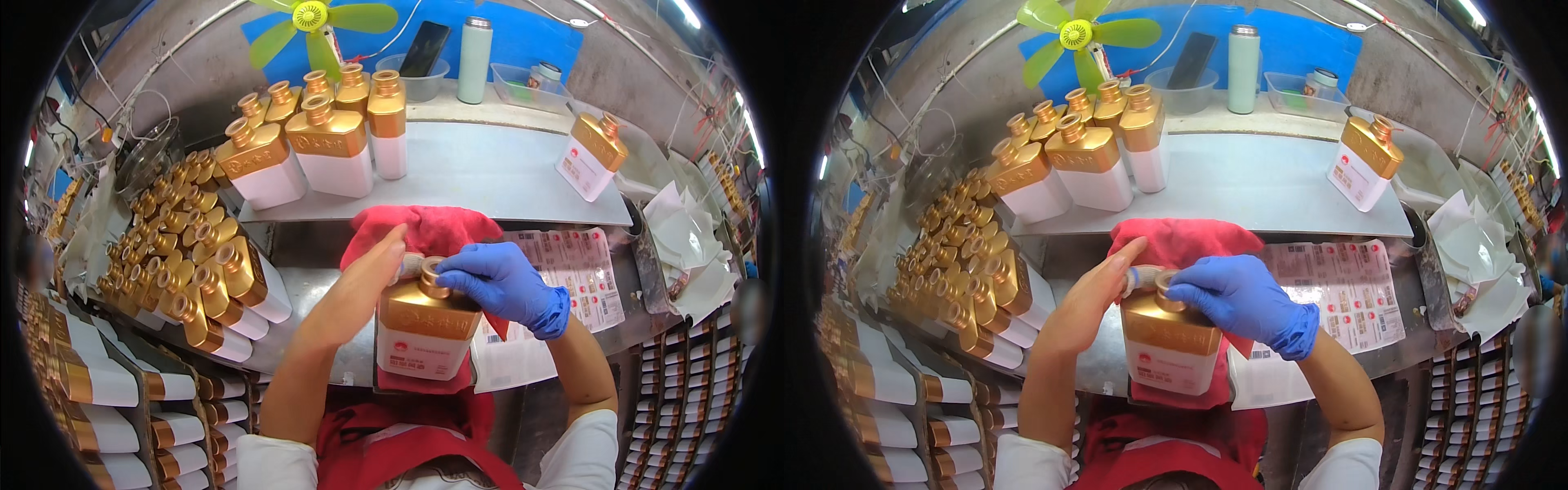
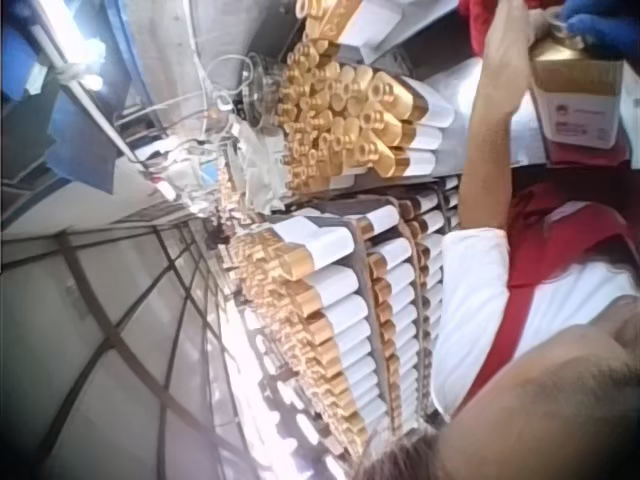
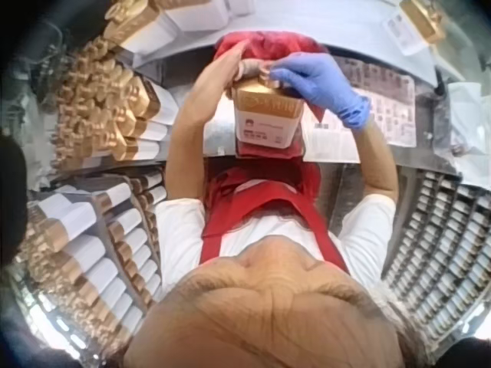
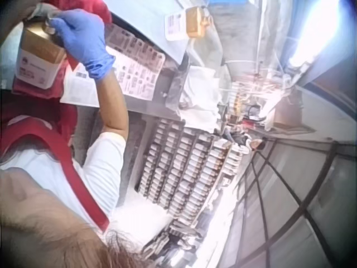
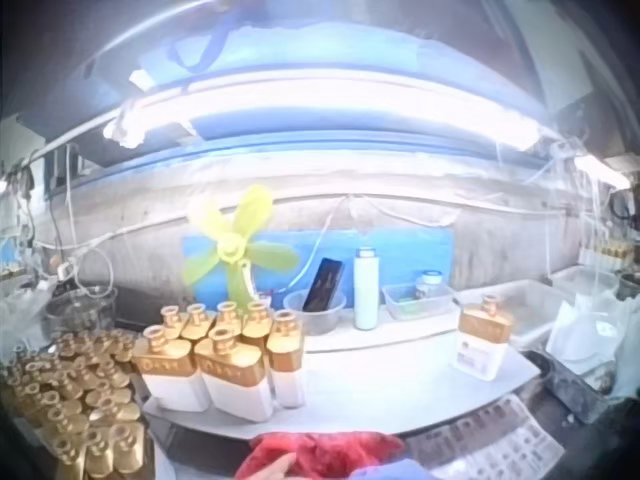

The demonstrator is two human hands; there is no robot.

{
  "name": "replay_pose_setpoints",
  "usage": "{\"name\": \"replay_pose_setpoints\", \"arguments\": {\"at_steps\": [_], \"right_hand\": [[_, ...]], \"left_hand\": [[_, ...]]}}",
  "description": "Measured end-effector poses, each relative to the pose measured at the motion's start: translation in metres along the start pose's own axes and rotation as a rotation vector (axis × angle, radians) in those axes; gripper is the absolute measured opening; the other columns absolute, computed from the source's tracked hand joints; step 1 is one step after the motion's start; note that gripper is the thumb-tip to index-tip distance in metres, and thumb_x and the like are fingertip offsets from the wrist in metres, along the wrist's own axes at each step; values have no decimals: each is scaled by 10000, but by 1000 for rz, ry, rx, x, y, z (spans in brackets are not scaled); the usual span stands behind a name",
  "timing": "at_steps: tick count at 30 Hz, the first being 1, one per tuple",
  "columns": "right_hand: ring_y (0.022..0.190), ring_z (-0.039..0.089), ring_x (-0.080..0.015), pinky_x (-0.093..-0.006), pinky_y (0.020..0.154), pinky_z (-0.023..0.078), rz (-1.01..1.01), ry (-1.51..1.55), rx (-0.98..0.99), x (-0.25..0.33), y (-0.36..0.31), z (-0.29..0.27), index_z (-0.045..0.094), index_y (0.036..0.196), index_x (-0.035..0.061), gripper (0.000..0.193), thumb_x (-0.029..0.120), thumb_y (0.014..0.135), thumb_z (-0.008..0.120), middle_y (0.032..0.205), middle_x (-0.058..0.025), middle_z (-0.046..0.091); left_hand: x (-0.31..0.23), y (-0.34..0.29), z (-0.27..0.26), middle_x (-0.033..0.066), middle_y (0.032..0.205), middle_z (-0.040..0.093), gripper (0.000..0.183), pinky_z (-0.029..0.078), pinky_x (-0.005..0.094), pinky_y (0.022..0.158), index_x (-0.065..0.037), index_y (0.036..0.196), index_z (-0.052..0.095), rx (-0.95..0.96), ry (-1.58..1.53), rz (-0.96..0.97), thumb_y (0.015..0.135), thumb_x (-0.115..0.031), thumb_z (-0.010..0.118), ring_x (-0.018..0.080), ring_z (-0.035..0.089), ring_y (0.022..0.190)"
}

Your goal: The person applies labels to white and gold bottles using a red cloth to hold them. They peel labels from a sheet, align them on the bottle, and smooth them down. The person also wipes the bottle necks and caps with the cloth. Finished bottles are placed on a nearby shelf.

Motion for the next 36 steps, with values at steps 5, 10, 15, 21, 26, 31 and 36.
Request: {"name": "replay_pose_setpoints", "arguments": {"at_steps": [5,10,15,21,26,31,36], "right_hand": [[700,617,-266,-316,635,489,14,-109,85,25,0,-4,667,941,144,174,288,873,596,813,-75,635],[737,613,-296,-349,657,488,7,-153,47,20,-2,-6,658,931,124,223,310,902,538,828,-94,631],[751,611,-319,-363,676,483,12,-2,38,7,0,-2,648,933,74,282,321,909,513,808,-142,628],[728,617,-304,-360,663,484,50,116,21,4,0,0,656,926,65,326,355,907,509,789,-139,640],[721,609,-325,-375,645,478,18,-51,86,4,1,-12,652,876,56,409,413,917,457,751,-142,629],[711,592,-354,-399,624,468,35,-126,240,20,8,-20,612,792,41,442,417,925,422,737,-153,612],[699,583,-359,-408,603,461,41,-163,321,42,3,-21,586,762,50,419,393,928,411,721,-159,599]], "left_hand": [[6,22,-6,138,1223,536,521,353,324,1001,2,1412,270,248,-141,-86,1003,-321,244,207,518,1120],[19,-11,-3,164,1325,458,564,302,323,1033,51,1431,148,101,184,372,966,-170,378,214,436,1212],[33,-31,-15,266,1266,493,495,295,431,1040,55,1260,472,-37,623,774,873,-245,542,387,482,1177],[21,-21,-26,133,1172,600,436,255,459,1070,-103,1194,581,228,1100,1100,864,-387,550,291,487,1191],[-8,-13,-1,44,1145,595,482,358,388,922,-171,1192,590,256,1516,1244,885,-513,447,190,513,1048],[-18,-13,34,40,987,598,472,279,318,905,-136,1146,596,373,1876,1062,885,-471,391,121,463,1014],[-7,-23,49,25,970,613,532,374,349,769,-189,1112,619,204,2042,1334,851,-599,405,175,540,887]]}}
Point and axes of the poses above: each hand's wrist, its own y-axis towards the middle knuckle, its own z-axis out of the palm, x = y × z, the point moved 2 cm from there along y, towards the middle knuckle
